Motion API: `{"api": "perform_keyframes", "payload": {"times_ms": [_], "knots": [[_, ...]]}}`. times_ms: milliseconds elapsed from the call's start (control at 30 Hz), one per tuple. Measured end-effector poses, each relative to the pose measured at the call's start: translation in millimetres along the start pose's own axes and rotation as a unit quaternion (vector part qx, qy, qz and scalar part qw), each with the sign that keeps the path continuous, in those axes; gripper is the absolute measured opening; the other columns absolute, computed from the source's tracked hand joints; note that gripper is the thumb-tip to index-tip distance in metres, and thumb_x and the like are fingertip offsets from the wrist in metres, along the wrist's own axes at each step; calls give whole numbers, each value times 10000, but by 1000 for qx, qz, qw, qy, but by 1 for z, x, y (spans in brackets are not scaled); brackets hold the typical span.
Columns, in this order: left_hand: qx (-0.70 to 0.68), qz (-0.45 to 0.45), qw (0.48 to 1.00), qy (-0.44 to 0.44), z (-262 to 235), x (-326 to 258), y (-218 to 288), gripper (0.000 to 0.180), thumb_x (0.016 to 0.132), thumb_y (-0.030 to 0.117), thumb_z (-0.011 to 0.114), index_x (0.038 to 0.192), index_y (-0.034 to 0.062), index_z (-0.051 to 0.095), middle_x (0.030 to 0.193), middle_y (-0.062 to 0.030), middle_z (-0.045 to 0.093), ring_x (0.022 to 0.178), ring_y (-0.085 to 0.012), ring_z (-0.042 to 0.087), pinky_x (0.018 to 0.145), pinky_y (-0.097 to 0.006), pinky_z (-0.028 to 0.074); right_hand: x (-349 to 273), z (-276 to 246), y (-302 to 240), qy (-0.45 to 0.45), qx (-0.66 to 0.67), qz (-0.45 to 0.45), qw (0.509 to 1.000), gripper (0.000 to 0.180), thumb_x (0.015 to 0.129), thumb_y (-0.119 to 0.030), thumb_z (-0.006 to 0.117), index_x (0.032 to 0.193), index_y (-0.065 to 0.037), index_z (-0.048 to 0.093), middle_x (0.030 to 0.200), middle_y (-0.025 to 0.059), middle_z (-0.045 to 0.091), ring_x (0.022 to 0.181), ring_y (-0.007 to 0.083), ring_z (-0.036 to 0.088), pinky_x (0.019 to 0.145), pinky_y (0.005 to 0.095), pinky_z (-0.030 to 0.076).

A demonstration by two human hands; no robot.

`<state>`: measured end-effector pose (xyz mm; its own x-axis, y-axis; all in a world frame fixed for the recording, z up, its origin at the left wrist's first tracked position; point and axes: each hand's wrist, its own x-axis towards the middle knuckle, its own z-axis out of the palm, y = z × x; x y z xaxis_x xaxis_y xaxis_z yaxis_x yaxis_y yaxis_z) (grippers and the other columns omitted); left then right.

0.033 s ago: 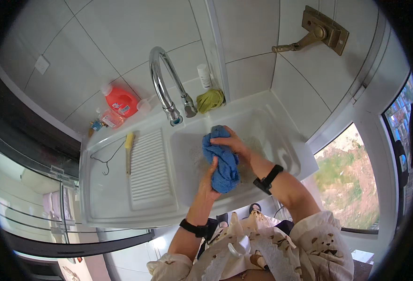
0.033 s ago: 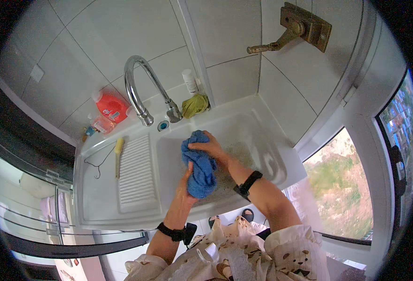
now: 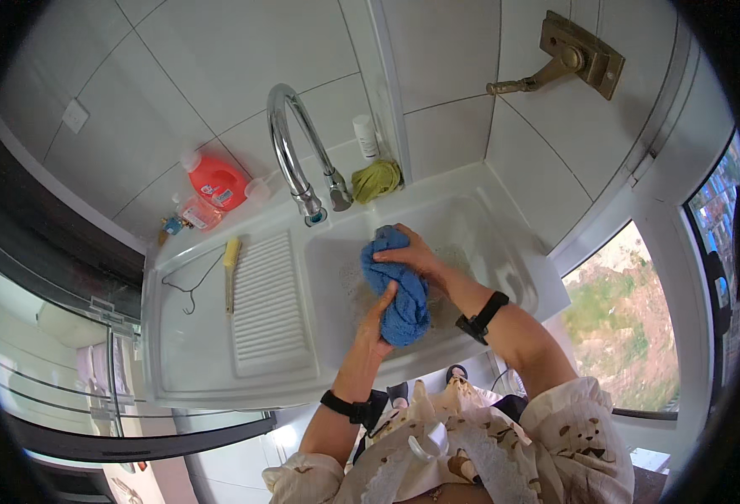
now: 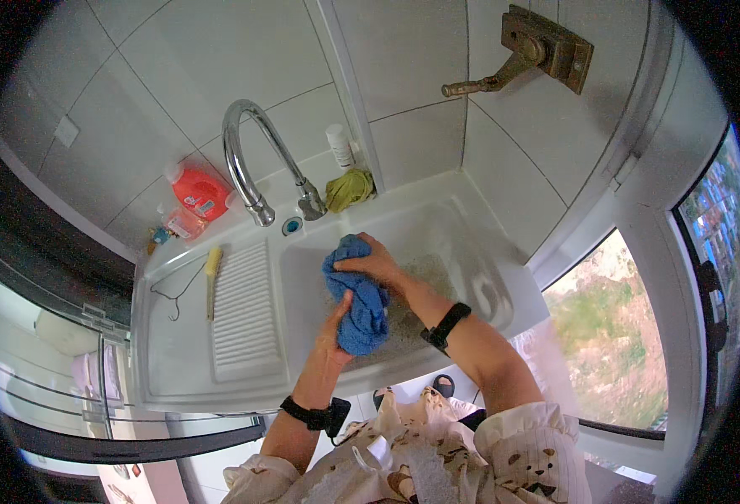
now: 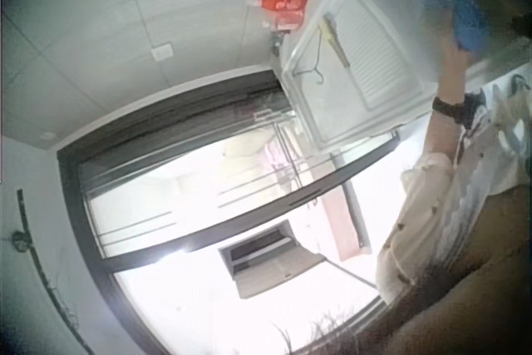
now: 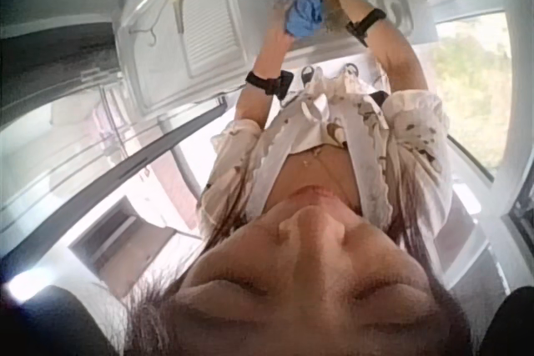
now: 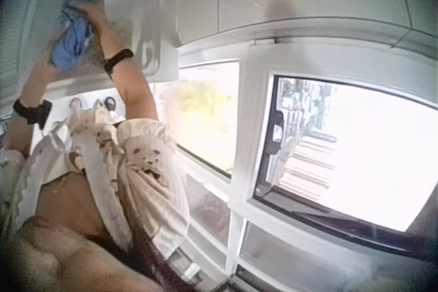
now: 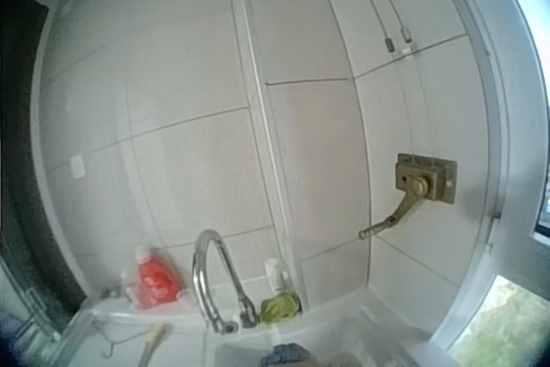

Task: Hand washing a green and a blue cloth in a sink using detergent.

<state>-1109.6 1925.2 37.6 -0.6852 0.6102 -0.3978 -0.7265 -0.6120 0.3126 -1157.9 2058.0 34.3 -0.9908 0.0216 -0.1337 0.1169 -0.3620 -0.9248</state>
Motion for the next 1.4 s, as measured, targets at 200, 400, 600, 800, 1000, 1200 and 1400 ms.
{"api": "perform_keyframes", "payload": {"times_ms": [200,400,600,800,1000,1200,1400], "knots": [[237,-25,971,1,-3,10,11,372,749,135,633,1080,35,493,951,-100,584,842,-197,589,739,-354,499,12,6,-16,-52,-318,-24,946,548,566,-185,723,1039,-54,479,951,138,557,928,236,524,772,332,425],[410,102,906,31,-30,34,-3,440,727,156,662,1093,17,462,912,-78,578,837,-201,574,713,-346,493,14,2,22,13,-506,-122,854,521,605,-166,686,1050,-81,429,940,216,487,895,400,492,748,423,426],[433,143,887,67,-29,25,-3,443,693,133,682,1071,2,492,933,-94,590,843,-178,577,733,-308,470,-2,-4,9,-29,-466,-88,880,593,682,-327,652,1163,-141,358,1033,227,427,931,410,481,791,472,404],[230,-72,970,-37,-18,0,25,432,738,208,621,1091,4,477,938,-112,592,819,-218,601,735,-341,502,-12,-21,-35,-119,73,74,987,529,757,-347,584,1194,-140,369,1159,140,442,1040,306,469,892,445,377],[147,-75,978,-125,-12,0,6,458,745,235,620,1106,0,467,960,-111,589,842,-212,599,748,-343,500,-11,-1,-39,-253,228,103,935,398,700,-221,615,1046,-96,462,1019,152,535,923,264,552,787,392,479],[202,-12,968,-150,12,-14,7,575,706,298,688,1140,13,441,1025,-103,559,878,-195,578,753,-329,487,-1,1,-55,-124,11,93,988,254,666,-186,646,834,-63,500,771,72,543,696,198,563,623,324,484],[355,69,931,-46,28,-12,-1,659,639,239,751,1161,49,397,1018,-84,534,910,-173,533,789,-324,445,-4,21,-61,-123,-205,35,970,233,648,-156,671,769,-48,504,672,25,512,577,139,523,535,277,439]]}}
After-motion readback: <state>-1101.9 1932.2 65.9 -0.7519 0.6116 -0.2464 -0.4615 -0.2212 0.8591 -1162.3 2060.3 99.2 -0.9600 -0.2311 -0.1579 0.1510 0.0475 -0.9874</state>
